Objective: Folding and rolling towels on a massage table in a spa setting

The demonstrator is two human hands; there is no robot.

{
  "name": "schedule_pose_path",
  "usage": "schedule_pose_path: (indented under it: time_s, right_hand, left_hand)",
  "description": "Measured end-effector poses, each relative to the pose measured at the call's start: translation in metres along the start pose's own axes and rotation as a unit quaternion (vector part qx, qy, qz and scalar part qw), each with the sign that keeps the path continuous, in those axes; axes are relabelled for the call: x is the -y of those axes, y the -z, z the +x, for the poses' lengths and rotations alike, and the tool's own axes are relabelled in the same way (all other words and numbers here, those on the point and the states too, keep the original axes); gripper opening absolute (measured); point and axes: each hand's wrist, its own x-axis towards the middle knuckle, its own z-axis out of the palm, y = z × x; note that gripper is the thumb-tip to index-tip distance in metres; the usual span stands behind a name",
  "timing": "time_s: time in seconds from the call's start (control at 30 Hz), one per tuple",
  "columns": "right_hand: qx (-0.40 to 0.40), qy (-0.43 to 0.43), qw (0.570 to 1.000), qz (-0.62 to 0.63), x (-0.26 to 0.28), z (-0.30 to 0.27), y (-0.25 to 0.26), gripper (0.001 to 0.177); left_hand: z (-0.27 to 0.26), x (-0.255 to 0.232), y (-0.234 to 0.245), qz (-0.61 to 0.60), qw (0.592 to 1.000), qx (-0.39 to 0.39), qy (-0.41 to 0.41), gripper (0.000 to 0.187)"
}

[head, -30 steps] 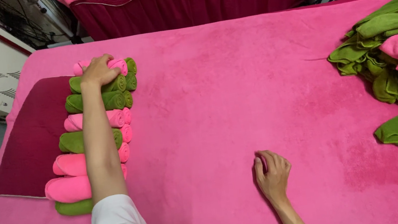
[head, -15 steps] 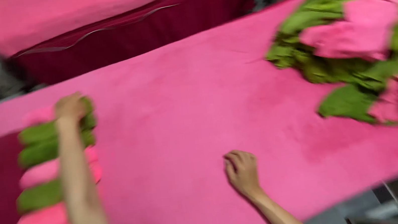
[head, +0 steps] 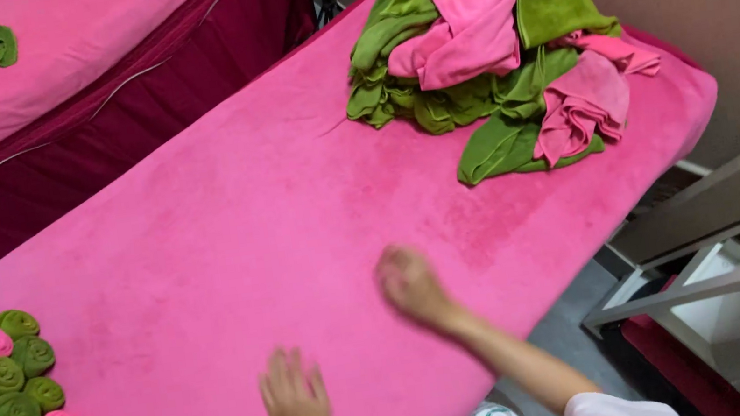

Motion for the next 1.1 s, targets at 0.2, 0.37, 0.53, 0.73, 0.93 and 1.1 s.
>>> schedule_pose_path:
  time_s: [0.2, 0.37, 0.53, 0.73, 0.93, 1.1]
  right_hand:
    - [-0.017, -0.240, 0.892, -0.384, -0.176, 0.028, 0.118, 0.051]
    - [-0.042, -0.063, 0.918, -0.388, -0.180, 0.016, 0.106, 0.023]
    - [-0.046, 0.012, 0.968, -0.245, -0.121, -0.006, 0.068, 0.009]
    - [0.119, 0.159, 0.978, 0.063, 0.020, -0.089, -0.048, 0.015]
    - [0.233, 0.081, 0.932, 0.265, 0.100, -0.107, -0.062, 0.019]
    - [0.133, 0.033, 0.991, -0.005, 0.050, -0.046, -0.006, 0.031]
  left_hand:
    - [-0.049, -0.021, -0.002, -0.039, 0.998, -0.039, 0.028, 0.038]
    - [-0.040, -0.029, 0.006, -0.027, 0.997, -0.052, 0.041, 0.028]
    - [-0.030, -0.040, 0.014, -0.041, 0.996, -0.060, 0.044, 0.020]
    - [-0.027, -0.053, -0.008, -0.413, 0.893, 0.000, 0.179, 0.032]
    - [-0.051, -0.026, 0.039, -0.514, 0.822, -0.021, 0.244, 0.045]
    - [-0.079, -0.031, 0.074, -0.335, 0.941, 0.029, 0.032, 0.034]
